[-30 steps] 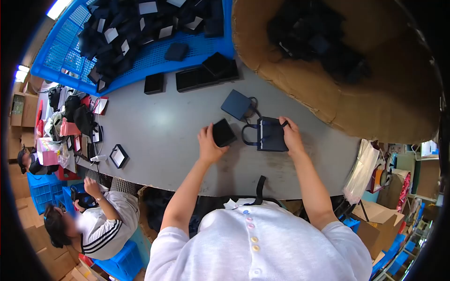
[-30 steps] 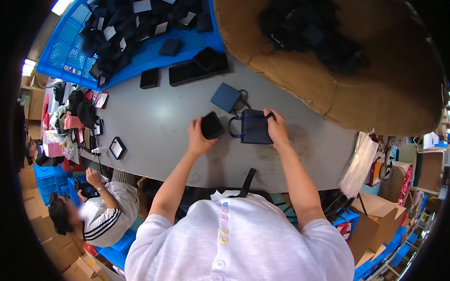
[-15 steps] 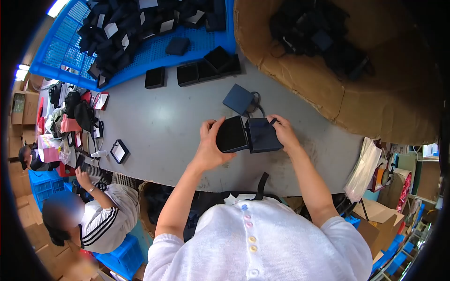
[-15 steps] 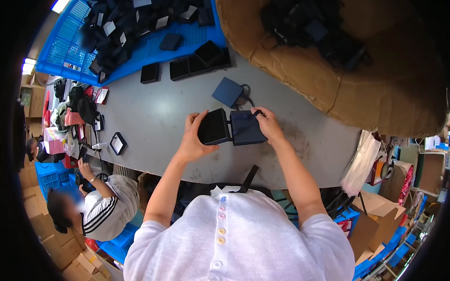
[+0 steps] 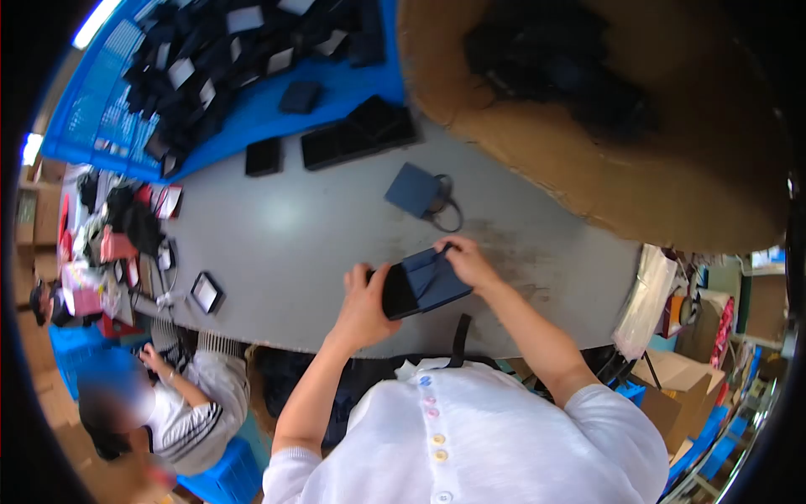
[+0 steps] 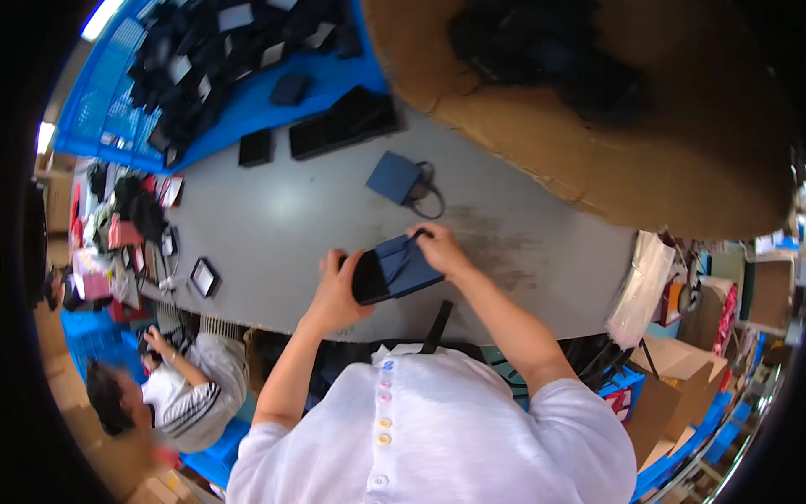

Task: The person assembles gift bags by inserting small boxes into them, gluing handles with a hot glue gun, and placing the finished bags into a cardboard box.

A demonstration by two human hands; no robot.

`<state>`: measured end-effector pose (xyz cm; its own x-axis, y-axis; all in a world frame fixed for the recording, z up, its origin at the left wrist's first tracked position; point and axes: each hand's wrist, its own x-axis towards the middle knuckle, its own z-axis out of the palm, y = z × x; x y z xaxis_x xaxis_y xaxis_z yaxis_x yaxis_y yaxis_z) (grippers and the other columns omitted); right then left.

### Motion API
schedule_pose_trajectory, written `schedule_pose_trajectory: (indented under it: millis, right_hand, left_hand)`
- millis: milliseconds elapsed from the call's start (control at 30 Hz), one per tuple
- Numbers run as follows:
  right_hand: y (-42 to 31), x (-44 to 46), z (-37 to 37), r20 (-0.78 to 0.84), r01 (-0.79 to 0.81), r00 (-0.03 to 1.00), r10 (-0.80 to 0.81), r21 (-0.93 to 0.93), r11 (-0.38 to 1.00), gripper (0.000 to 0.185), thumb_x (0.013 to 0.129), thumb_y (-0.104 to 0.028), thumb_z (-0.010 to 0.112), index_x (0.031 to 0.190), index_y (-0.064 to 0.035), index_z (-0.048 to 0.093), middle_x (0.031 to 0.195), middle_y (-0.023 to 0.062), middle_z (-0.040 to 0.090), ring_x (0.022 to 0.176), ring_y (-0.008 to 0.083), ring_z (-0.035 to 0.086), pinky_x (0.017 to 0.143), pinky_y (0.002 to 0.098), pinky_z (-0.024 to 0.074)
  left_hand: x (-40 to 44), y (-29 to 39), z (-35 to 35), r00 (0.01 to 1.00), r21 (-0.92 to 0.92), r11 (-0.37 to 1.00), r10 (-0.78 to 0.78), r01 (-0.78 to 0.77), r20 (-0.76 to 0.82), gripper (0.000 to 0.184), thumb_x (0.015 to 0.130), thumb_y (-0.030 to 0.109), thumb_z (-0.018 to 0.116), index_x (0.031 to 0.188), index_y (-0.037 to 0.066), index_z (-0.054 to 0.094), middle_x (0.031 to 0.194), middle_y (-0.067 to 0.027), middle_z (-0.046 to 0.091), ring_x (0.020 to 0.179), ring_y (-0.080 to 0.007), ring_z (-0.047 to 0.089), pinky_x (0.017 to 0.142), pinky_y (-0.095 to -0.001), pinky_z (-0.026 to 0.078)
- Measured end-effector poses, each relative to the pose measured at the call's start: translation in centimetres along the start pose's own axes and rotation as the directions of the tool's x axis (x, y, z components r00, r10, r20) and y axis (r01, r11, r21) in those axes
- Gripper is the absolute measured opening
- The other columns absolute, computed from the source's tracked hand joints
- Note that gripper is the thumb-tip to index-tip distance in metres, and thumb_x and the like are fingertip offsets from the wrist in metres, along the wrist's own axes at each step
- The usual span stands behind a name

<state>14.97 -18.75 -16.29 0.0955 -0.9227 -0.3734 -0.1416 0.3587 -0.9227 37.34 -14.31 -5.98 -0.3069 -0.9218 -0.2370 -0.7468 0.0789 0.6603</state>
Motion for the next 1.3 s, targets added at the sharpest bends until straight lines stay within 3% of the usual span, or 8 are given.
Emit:
schedule_pose_trajectory:
  millis: [233,367,500,633,900,1000,1067,1300]
  right_hand:
    - [-1.1,-2.1,7.7,0.037,0.071,0.997,-0.070,-0.045,0.996,0.015,0.085,-0.013,0.053,0.098,-0.0051,0.056,0.092,0.0117,0.061,0.087,0.0216,0.058,0.082,0.0351,0.0450]
    - [-4.7,-1.5,6.0,0.786,0.280,0.612,-0.083,-0.118,0.953,0.051,0.078,-0.021,0.062,0.124,-0.0061,0.046,0.117,0.0212,0.055,0.100,0.0291,0.059,0.089,0.0406,0.0433]
    - [-3.4,8.3,3.2,0.100,0.254,0.932,-0.348,-0.865,0.432,0.089,0.063,-0.029,0.075,0.140,-0.0141,0.032,0.135,0.0225,0.037,0.124,0.0414,0.033,0.100,0.0497,0.0312]
    - [-4.2,13.3,3.0,0.219,0.244,0.968,-0.126,-0.938,0.245,0.098,0.060,-0.043,0.078,0.142,-0.0237,0.028,0.131,0.0235,0.039,0.127,0.0398,0.030,0.099,0.0425,0.0277]
    - [-6.2,6.1,-1.1,0.169,0.041,0.984,-0.058,0.097,0.994,0.087,0.063,-0.011,0.082,0.135,-0.0163,0.033,0.124,0.0119,0.046,0.112,0.0235,0.048,0.092,0.0351,0.0437]
    - [-4.9,3.3,-1.6,0.170,-0.036,0.985,-0.025,0.348,0.937,0.080,0.069,-0.005,0.075,0.136,-0.0189,0.033,0.126,0.0077,0.044,0.111,0.0210,0.049,0.094,0.0322,0.0426]
    - [-3.7,2.2,-1.3,0.206,-0.155,0.977,0.061,0.480,0.863,0.076,0.074,0.000,0.069,0.137,-0.0203,0.033,0.125,0.0052,0.045,0.111,0.0192,0.049,0.095,0.0316,0.0423]
    - [-4.0,-1.0,2.9,0.324,-0.231,0.944,0.060,0.522,0.821,0.066,0.080,-0.005,0.066,0.137,-0.0127,0.033,0.125,0.0048,0.048,0.114,0.0207,0.049,0.100,0.0344,0.0394]
  left_hand:
    - [0.2,-1.4,3.4,0.964,-0.637,0.760,-0.055,-0.128,-0.259,0.070,0.070,0.015,0.072,0.133,0.006,0.043,0.140,-0.0166,0.031,0.130,-0.0295,0.031,0.104,-0.0395,0.030]
    - [-5.2,-6.4,0.4,0.974,-0.532,0.834,-0.216,0.148,-0.068,0.040,0.074,0.001,0.064,0.113,0.005,0.059,0.117,-0.0115,0.055,0.115,-0.0249,0.049,0.103,-0.0353,0.032]
    - [-13.5,-8.6,-3.5,0.866,0.351,0.913,-0.337,0.206,0.370,0.045,0.066,0.010,0.070,0.110,0.012,0.063,0.130,-0.0116,0.048,0.121,-0.0325,0.044,0.100,-0.0459,0.038]
    - [-11.8,-9.6,-0.8,0.947,0.164,0.964,-0.242,0.209,0.213,0.044,0.063,0.012,0.065,0.107,0.013,0.064,0.134,-0.0109,0.046,0.117,-0.0339,0.045,0.095,-0.0514,0.039]
    - [-30.0,-23.7,8.5,-0.106,0.606,0.667,-0.630,0.433,0.769,0.038,0.080,0.040,0.054,0.091,0.008,0.069,0.093,-0.0119,0.069,0.084,-0.0241,0.067,0.074,-0.0412,0.053]
    - [-35.9,-25.5,7.4,0.198,0.339,0.878,-0.418,0.337,0.887,0.023,0.079,0.016,0.051,0.096,0.009,0.065,0.091,-0.0072,0.065,0.090,-0.0224,0.062,0.072,-0.0405,0.050]
    - [-37.9,-29.7,9.2,0.718,0.430,0.759,-0.630,0.489,0.295,0.037,0.074,0.017,0.058,0.109,0.005,0.063,0.112,-0.0153,0.060,0.104,-0.0332,0.056,0.088,-0.0422,0.046]
    - [-31.6,-28.3,2.4,0.552,-0.201,0.565,-0.825,0.800,-0.121,0.038,0.071,0.014,0.068,0.106,0.003,0.064,0.098,-0.0139,0.068,0.089,-0.0226,0.066,0.079,-0.0343,0.052]
